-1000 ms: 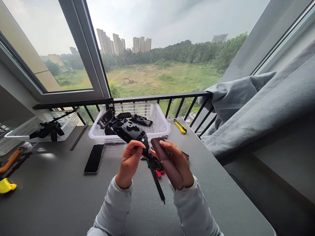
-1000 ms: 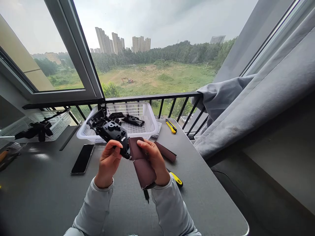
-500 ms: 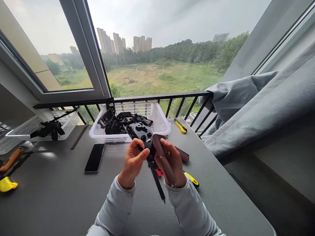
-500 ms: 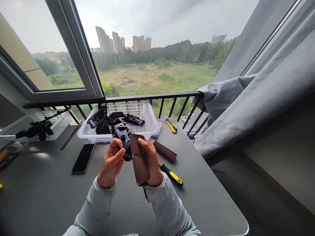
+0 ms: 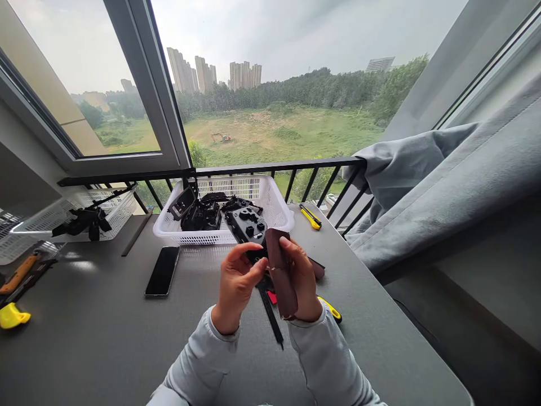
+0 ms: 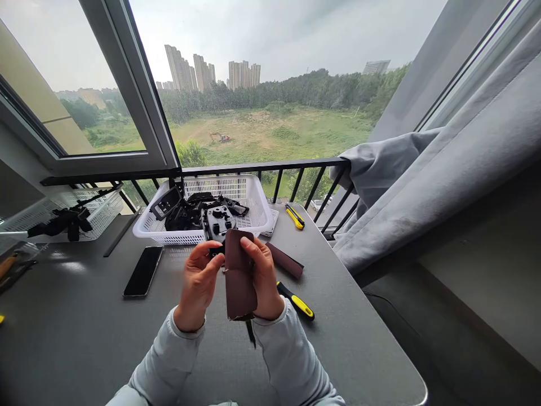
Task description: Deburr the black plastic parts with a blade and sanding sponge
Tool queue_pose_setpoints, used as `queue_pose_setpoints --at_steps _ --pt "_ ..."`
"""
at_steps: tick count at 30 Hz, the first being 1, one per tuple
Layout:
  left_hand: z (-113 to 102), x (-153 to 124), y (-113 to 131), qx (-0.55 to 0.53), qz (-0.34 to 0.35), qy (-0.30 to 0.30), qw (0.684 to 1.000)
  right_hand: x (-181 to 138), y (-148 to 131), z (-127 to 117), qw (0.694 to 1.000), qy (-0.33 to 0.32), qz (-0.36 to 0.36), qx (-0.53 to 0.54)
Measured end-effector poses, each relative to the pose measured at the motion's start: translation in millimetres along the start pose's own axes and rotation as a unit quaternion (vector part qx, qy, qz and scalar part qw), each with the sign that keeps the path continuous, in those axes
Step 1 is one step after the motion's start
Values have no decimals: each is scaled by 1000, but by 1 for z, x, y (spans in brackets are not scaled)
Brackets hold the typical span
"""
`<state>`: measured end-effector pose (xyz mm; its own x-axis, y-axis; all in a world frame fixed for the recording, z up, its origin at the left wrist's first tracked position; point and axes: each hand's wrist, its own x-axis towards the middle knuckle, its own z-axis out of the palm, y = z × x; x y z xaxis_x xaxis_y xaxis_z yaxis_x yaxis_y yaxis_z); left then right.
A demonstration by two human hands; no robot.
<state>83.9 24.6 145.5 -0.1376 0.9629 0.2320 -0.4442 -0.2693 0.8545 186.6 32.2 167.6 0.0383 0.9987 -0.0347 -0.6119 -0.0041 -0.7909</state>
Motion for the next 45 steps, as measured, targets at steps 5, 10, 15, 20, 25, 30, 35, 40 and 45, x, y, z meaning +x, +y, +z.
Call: queue_pose_setpoints --at_steps 5,10,15,20,25,30,35,40,45 --pt "-1 7 6 -100 -28 22 994 -7 -16 -3 999 -21 32 -22" --pt "-3 6 12 -110 -10 -8 994 -13 -22 -7 993 -22 17 -112" --pt "-8 4 10 -114 -17 3 993 -16 -17 -6 981 -28 -32 -191" --pt "-11 6 8 -101 -20 -9 995 -17 -19 -6 974 -45 -29 -218" --pt "-12 6 11 -84 -18 -16 996 -20 -25 -8 970 -80 14 -228" --pt "-12 5 14 -73 -19 -23 997 -22 -26 -6 975 -66 8 -210" --pt "-14 5 14 -62 -23 -21 998 -24 -28 -4 977 -85 29 -192" --pt "-11 6 16 -65 -8 -36 997 -25 -32 -8 978 -111 54 -169" --pt "-9 6 19 -101 -47 -47 993 -18 -29 -9 993 -68 59 -76"
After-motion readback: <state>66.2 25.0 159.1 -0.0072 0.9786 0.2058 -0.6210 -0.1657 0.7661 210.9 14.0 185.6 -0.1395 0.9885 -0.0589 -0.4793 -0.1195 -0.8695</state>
